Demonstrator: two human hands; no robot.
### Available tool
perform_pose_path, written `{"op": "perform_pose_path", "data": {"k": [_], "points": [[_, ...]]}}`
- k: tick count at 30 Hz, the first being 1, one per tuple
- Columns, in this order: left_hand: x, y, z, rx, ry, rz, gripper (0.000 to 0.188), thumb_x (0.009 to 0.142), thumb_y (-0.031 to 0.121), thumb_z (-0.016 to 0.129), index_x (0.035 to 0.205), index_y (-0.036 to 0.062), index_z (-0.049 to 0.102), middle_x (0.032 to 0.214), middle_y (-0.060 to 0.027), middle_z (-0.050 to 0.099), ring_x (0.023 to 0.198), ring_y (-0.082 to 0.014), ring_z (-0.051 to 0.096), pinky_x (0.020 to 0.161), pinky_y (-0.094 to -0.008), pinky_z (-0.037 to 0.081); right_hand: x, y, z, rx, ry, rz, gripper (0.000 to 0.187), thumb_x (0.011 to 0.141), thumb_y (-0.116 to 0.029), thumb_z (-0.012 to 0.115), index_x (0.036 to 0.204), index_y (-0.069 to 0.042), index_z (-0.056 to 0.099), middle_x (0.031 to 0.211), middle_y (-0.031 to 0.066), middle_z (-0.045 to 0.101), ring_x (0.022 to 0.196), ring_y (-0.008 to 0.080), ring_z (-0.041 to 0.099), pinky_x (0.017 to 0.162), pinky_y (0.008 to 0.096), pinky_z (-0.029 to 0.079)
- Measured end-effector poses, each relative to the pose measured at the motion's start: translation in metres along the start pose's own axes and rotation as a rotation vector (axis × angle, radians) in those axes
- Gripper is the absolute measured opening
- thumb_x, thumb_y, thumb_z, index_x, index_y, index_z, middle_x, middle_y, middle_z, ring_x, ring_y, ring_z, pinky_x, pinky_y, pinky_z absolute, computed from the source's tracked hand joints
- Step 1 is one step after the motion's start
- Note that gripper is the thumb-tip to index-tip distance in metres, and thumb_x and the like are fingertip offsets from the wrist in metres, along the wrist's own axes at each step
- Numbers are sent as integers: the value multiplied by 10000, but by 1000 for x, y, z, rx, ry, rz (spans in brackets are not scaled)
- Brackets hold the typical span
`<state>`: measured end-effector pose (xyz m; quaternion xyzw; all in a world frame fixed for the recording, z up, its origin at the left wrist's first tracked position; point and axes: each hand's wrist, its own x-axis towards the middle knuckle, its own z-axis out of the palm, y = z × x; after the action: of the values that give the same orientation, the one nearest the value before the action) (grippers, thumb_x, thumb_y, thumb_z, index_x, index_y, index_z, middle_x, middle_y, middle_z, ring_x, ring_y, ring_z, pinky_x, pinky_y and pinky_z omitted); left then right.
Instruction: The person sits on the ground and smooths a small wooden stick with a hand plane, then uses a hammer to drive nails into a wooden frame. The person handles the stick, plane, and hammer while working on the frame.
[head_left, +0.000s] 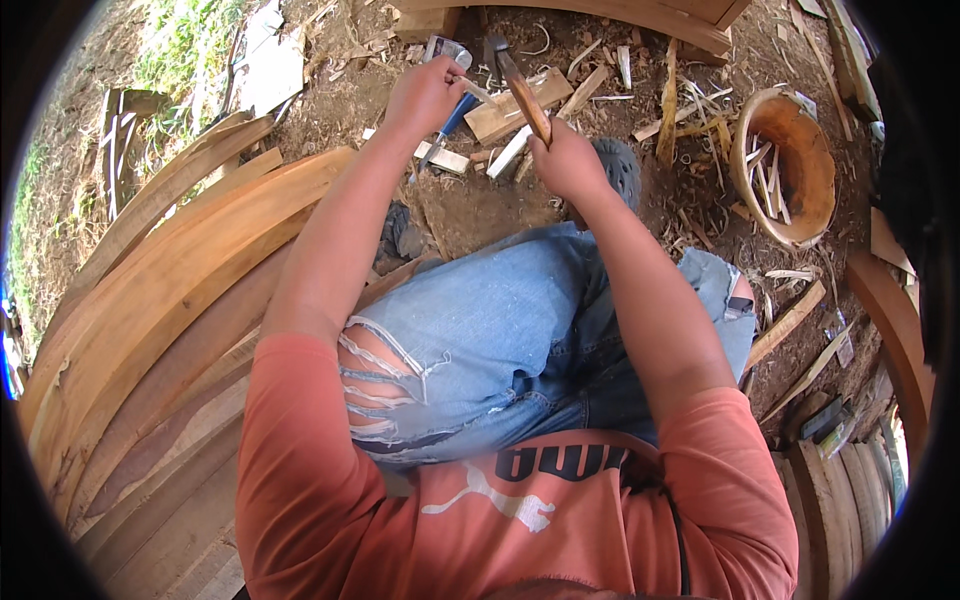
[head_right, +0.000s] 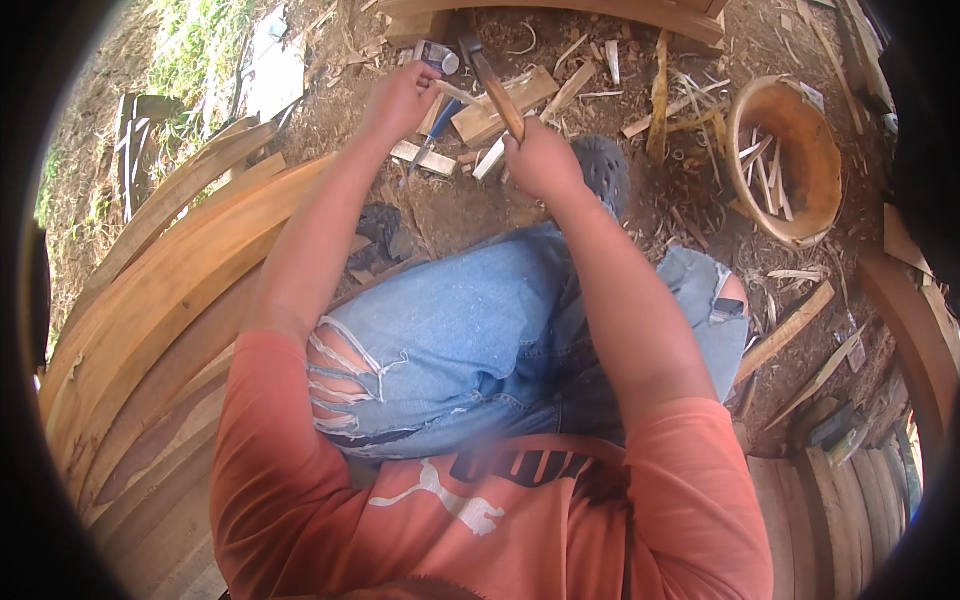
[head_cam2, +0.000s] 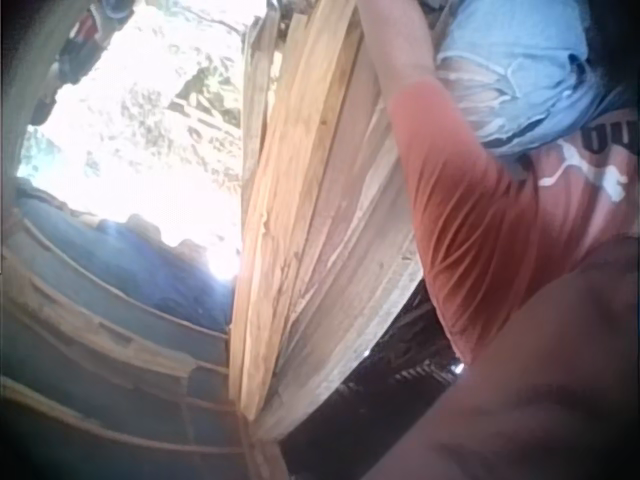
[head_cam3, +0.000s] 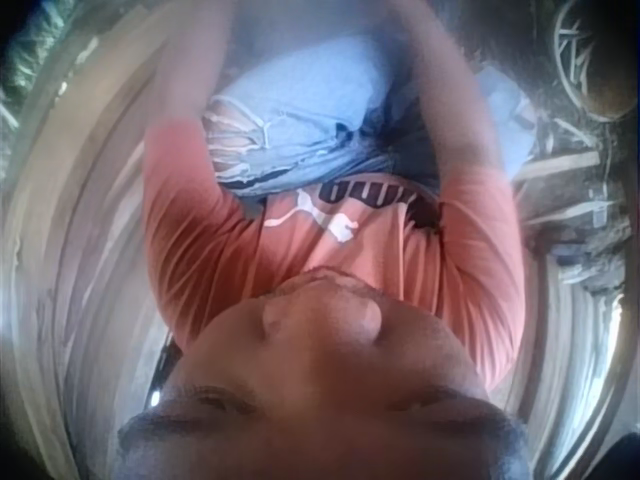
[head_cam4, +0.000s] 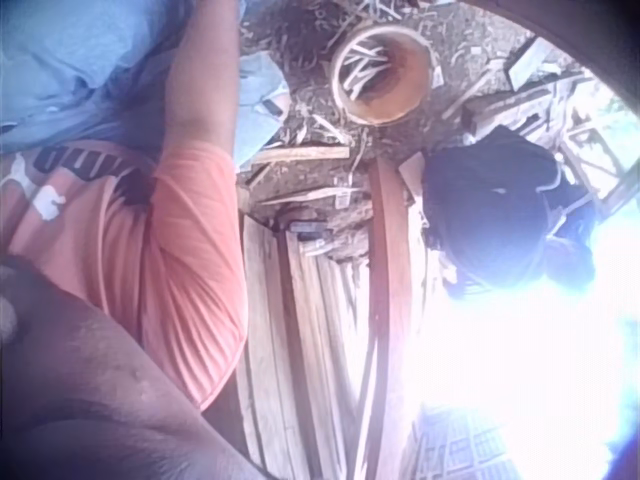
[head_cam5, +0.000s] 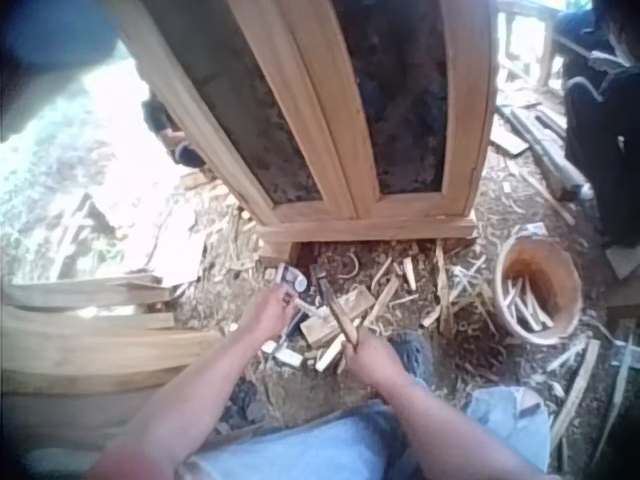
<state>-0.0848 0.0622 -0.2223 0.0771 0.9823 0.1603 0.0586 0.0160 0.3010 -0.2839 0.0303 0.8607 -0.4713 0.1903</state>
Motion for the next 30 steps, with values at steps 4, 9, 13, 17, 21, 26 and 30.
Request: {"op": "perform_pose_path", "data": {"k": [4, 9, 13, 17, 21, 26, 30], "points": [[2, 9, -3, 74, -65, -14, 252, 1022, 266, 775, 1187, 76, 763, 1107, -126, 827, 1029, -275, 806, 897, -409, 631, -7, -16, -9, 80, -10, -32, 402, 1040, -328, 645, 1220, 32, 663, 1090, 296, 760, 1072, 488, 725, 970, 562, 566], [-1, 15, -9, 81, -57, -55, 244, 1020, 252, 772, 1156, 49, 757, 1088, -141, 826, 1027, -277, 807, 892, -411, 630, -3, 6, 9, 27, -45, -21, 390, 1038, -322, 645, 1213, 26, 674, 1106, 293, 756, 1075, 488, 723, 968, 558, 567], [1, -2, 0, 13, 25, 21, 218, 977, 253, 775, 1097, 71, 775, 1001, -167, 809, 953, -370, 777, 855, -480, 610, -13, -24, -7, 32, -18, -69, 371, 1034, -312, 647, 1208, 15, 670, 1082, 291, 759, 1047, 492, 727, 951, 565, 571], [4, 5, -1, 61, 4, -12, 228, 987, 266, 781, 1100, 68, 767, 1015, -156, 815, 969, -342, 789, 861, -458, 615, -10, -11, 9, -16, -14, -68, 354, 1033, -310, 652, 1197, 3, 671, 1042, 285, 762, 1008, 492, 734, 923, 578, 575], [-4, 12, -8, 76, -52, -74, 230, 1011, 247, 768, 1121, 46, 752, 1067, -148, 828, 997, -297, 806, 879, -422, 623, -10, -11, 10, -17, -8, -86, 343, 1034, -316, 656, 1177, -4, 668, 1025, 278, 763, 993, 485, 737, 905, 588, 576], [-2, -5, -2, 63, 46, 29, 201, 970, 243, 772, 1096, 86, 775, 1032, -176, 810, 987, -392, 774, 890, -494, 609, -19, -25, 3, 2, 29, -107, 313, 1043, -299, 644, 1156, -7, 655, 1016, 261, 763, 978, 481, 737, 895, 587, 578], [1, -3, -1, 43, 11, -25, 213, 971, 249, 777, 1096, 77, 771, 1032, -176, 811, 979, -373, 780, 880, -473, 614, -13, -12, 4, -68, -50, -67, 322, 1042, -296, 646, 1166, 1, 654, 1034, 267, 761, 985, 484, 736, 903, 582, 578]]}}
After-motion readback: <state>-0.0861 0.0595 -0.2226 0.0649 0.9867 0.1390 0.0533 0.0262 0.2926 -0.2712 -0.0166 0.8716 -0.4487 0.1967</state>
